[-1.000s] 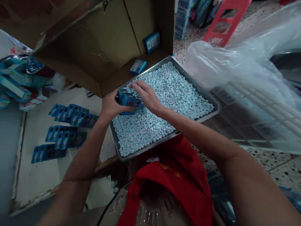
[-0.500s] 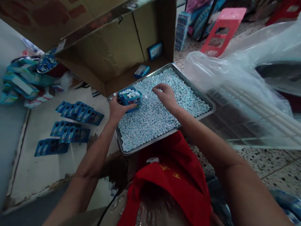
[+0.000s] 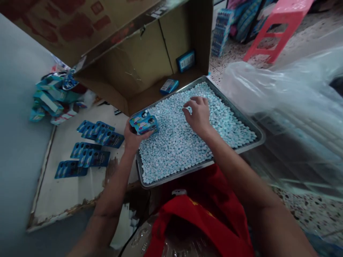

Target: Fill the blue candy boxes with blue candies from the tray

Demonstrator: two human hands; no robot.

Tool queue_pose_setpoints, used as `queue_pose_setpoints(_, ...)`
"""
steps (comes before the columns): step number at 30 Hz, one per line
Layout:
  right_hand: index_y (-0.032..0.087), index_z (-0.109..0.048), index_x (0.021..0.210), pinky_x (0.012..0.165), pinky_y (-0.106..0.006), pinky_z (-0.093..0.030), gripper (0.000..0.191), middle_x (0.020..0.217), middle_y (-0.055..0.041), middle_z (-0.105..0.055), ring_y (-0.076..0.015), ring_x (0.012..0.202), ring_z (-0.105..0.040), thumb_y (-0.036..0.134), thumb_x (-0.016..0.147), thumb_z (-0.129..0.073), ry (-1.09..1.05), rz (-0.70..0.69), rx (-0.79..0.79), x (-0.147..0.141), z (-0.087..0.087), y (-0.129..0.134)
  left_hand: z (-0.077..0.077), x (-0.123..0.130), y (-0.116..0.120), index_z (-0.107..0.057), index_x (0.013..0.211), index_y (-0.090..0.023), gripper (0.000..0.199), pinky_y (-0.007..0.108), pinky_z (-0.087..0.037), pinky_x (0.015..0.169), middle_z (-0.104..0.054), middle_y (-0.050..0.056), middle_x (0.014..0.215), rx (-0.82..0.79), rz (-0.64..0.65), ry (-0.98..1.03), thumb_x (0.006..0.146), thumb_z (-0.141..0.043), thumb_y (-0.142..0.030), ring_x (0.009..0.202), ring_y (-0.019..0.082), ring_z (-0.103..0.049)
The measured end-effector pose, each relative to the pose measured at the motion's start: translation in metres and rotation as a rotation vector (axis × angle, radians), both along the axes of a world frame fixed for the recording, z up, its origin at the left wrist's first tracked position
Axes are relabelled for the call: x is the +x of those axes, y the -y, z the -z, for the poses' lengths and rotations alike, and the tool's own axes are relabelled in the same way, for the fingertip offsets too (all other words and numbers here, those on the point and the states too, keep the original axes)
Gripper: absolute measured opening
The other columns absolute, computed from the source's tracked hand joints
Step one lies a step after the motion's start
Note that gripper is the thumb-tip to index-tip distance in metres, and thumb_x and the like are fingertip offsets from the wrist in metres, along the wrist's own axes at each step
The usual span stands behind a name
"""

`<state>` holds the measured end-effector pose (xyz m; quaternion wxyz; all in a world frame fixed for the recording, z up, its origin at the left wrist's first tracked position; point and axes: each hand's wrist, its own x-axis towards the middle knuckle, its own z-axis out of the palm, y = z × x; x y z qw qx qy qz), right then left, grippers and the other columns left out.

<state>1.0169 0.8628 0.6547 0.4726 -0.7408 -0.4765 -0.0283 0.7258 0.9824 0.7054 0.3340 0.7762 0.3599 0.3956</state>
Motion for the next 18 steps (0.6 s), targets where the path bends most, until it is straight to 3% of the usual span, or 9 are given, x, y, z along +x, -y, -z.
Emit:
queue_pose_setpoints(5, 0.023, -0.079, 0.103, 0.115, -0.064, -0.050, 0.021, 0.124, -0.0160, -0.073, -0.0374, 0.126, -0.065, 0.039, 0.100, -0.065, 0.098, 0.012, -0.059, 0.004, 0.002, 0.013, 0.019, -0.014, 0.014, -0.066, 0.128, -0.023, 0.095, 0.050, -0.067, 0.100, -0.076, 0.008, 0.118, -0.014, -0.045, 0.105, 0.054, -0.108, -0.065, 0.110, 0.032, -0.077)
queue_pose_setpoints(8, 0.023, -0.079, 0.100, 0.112, -0.069, -0.051, 0.025, 0.116, -0.0163, -0.074, -0.0394, 0.121, -0.070, 0.044, 0.099, -0.065, 0.147, -0.047, -0.035, 0.007, 0.008, 0.019, 0.019, -0.029, 0.031, -0.068, 0.125, -0.025, 0.093, 0.054, -0.065, 0.107, -0.077, 0.008, 0.121, -0.043, -0.116, 0.161, 0.051, -0.110, -0.060, 0.115, 0.033, -0.077)
queue_pose_setpoints(11, 0.031, -0.080, 0.099, 0.110, -0.075, -0.051, 0.030, 0.113, -0.0162, -0.076, -0.0439, 0.120, -0.073, 0.056, 0.102, -0.064, 0.184, -0.099, 0.026, 0.016, 0.021, 0.022, 0.015, -0.054, 0.060, -0.068, 0.125, -0.025, 0.088, 0.054, -0.067, 0.102, -0.078, 0.007, 0.118, -0.108, -0.240, 0.248, 0.054, -0.109, -0.056, 0.110, 0.032, -0.078)
queue_pose_setpoints(12, 0.036, -0.081, 0.103, 0.109, -0.076, -0.051, 0.030, 0.116, -0.0155, -0.077, -0.0454, 0.121, -0.073, 0.060, 0.103, -0.064, 0.196, -0.122, 0.037, 0.020, 0.025, 0.022, 0.013, -0.066, 0.071, -0.068, 0.125, -0.025, 0.086, 0.052, -0.068, 0.100, -0.079, 0.007, 0.117, -0.139, -0.310, 0.271, 0.055, -0.109, -0.055, 0.109, 0.032, -0.079)
queue_pose_setpoints(15, 0.050, -0.082, 0.105, 0.098, -0.084, -0.049, 0.026, 0.107, -0.0113, -0.079, -0.0510, 0.108, -0.076, 0.071, 0.097, -0.070, 0.210, -0.071, 0.264, 0.026, 0.031, 0.022, 0.009, -0.118, 0.107, -0.068, 0.123, -0.024, 0.084, 0.049, -0.068, 0.099, -0.079, 0.007, 0.116, -0.187, -0.623, 0.319, 0.055, -0.110, -0.048, 0.106, 0.030, -0.079)
queue_pose_setpoints(17, 0.056, -0.080, 0.115, 0.095, -0.084, -0.050, 0.021, 0.107, -0.0079, -0.080, -0.0521, 0.108, -0.075, 0.065, 0.096, -0.074, 0.184, -0.085, 0.310, 0.020, 0.021, 0.028, 0.008, -0.170, 0.129, -0.067, 0.122, -0.023, 0.083, 0.049, -0.067, 0.103, -0.079, 0.007, 0.117, -0.145, -0.871, 0.339, 0.054, -0.109, -0.045, 0.109, 0.030, -0.079)
queue_pose_setpoints(18, 0.058, -0.079, 0.122, 0.094, -0.081, -0.052, 0.024, 0.111, -0.0066, -0.080, -0.0514, 0.112, -0.074, 0.060, 0.099, -0.075, 0.166, -0.131, 0.259, 0.013, 0.011, 0.032, 0.008, -0.199, 0.137, -0.066, 0.123, -0.023, 0.083, 0.049, -0.066, 0.106, -0.078, 0.007, 0.119, -0.107, -0.985, 0.344, 0.054, -0.108, -0.043, 0.112, 0.030, -0.078)
